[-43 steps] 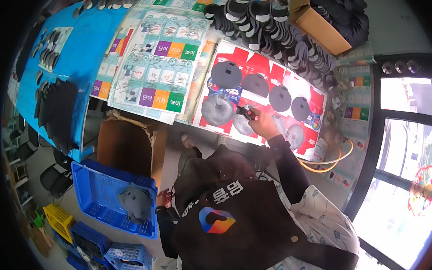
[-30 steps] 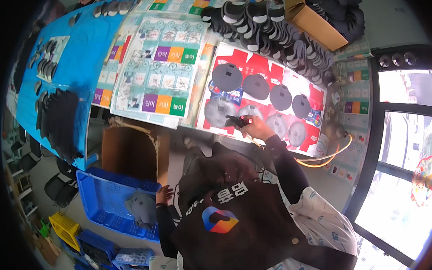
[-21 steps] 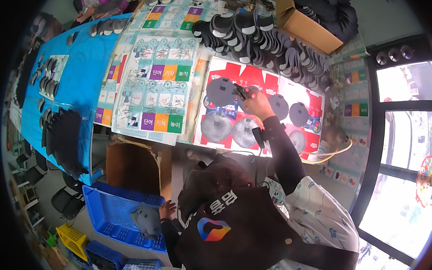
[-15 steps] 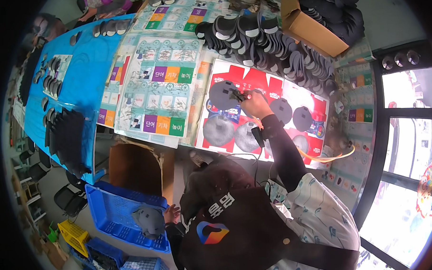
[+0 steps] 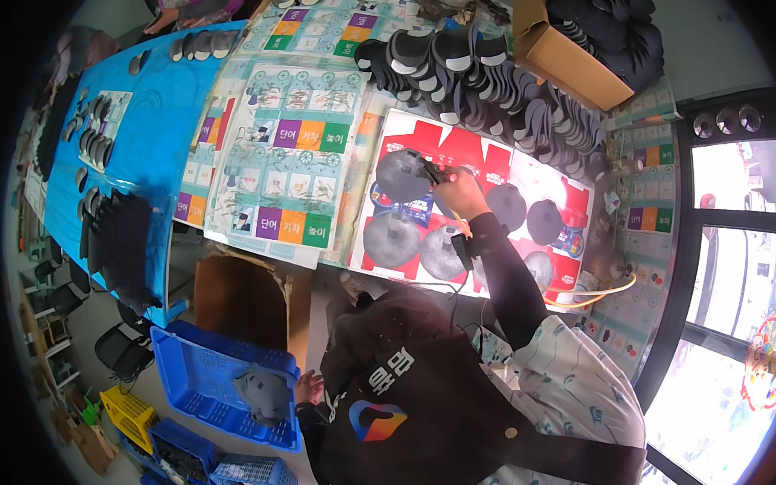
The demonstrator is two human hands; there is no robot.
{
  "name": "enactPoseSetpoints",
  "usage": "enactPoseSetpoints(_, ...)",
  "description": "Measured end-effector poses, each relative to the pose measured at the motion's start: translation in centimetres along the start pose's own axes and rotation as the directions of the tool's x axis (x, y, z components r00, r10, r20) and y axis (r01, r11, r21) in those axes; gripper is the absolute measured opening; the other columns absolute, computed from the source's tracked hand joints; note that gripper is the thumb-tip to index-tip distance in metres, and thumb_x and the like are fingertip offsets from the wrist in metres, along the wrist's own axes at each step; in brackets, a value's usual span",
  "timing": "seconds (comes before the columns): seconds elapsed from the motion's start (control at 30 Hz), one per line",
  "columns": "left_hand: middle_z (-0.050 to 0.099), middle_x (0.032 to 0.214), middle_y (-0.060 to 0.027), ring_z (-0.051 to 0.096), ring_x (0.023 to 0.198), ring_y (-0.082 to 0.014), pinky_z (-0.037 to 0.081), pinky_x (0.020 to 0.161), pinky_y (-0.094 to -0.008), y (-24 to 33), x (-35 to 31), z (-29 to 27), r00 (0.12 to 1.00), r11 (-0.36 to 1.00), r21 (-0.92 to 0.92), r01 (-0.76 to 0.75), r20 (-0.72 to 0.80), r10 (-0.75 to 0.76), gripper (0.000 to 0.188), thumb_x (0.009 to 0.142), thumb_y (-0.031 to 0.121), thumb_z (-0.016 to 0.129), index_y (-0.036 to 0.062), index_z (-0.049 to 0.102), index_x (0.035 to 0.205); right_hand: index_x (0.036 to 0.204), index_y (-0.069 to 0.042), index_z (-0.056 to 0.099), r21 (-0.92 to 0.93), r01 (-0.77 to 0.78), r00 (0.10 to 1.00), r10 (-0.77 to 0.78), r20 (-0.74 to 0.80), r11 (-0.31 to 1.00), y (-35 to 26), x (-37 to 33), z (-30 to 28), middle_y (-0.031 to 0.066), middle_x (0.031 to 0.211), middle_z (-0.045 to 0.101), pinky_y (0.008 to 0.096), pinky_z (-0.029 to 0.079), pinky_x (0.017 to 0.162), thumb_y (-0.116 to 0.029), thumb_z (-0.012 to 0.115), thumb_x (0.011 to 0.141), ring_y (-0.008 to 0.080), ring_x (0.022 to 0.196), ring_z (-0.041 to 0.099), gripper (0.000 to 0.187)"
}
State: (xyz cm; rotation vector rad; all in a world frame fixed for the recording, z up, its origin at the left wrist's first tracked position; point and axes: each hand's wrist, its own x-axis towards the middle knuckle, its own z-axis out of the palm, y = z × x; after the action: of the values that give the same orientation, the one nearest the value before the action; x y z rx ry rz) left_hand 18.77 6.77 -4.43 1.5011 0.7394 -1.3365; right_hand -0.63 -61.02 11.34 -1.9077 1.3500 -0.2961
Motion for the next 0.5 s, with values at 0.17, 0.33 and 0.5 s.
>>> enactPoseSetpoints(0.17, 0.073, 0.094, -0.0156, 0.068, 0.065, -0.0196, 0.050, 0.052, -0.0272, 1.3, -0.9, 2.0, 0.994, 0.976, 0.212, -0.048, -0.088, 0.068, 0.030, 0.100, 0.025, 0.055, 0.0069, 0.063, 0.121, 0.116, -0.005, 0.069, 0.027, 0.076, 0.990, -0.078, 0.121, 0.997, -1.6, 0.2, 0.0, 0.0313, 0.090, 0.066, 0.0486, 0.051, 0.083, -0.018, 0.059, 0.081, 0.0474, 0.093, 0.064, 0.039)
enactPoseSetpoints(0.33, 0.073, 0.095, -0.0160, 0.068, 0.065, -0.0193, 0.049, 0.050, -0.0258, 1.0, -0.7, 1.1, 0.990, 0.984, 0.152, -0.092, -0.088, 0.106, 0.030, 0.100, 0.024, 0.055, 0.0054, 0.063, 0.122, 0.119, -0.004, 0.068, -0.023, 0.047, 0.987, -0.043, 0.153, 0.999, -2.4, 0.2, -1.3, 0.0275, 0.097, 0.068, 0.0450, 0.051, 0.084, -0.018, 0.063, 0.080, 0.0444, 0.095, 0.066, 0.042)
enactPoseSetpoints(0.5, 0.072, 0.095, -0.0176, 0.066, 0.064, -0.0197, 0.047, 0.049, -0.0250, 0.8, -1.2, 1.7, 0.989, 0.975, 0.207, -0.076, -0.110, 0.100, 0.032, 0.100, 0.024, 0.054, 0.0032, 0.061, 0.124, 0.111, -0.005, 0.070, -0.035, 0.136, 0.990, -0.135, 0.046, 0.990, -2.0, 0.5, -1.0, 0.0290, 0.088, 0.068, 0.0490, 0.052, 0.083, -0.017, 0.058, 0.078, 0.0462, 0.093, 0.066, 0.037)
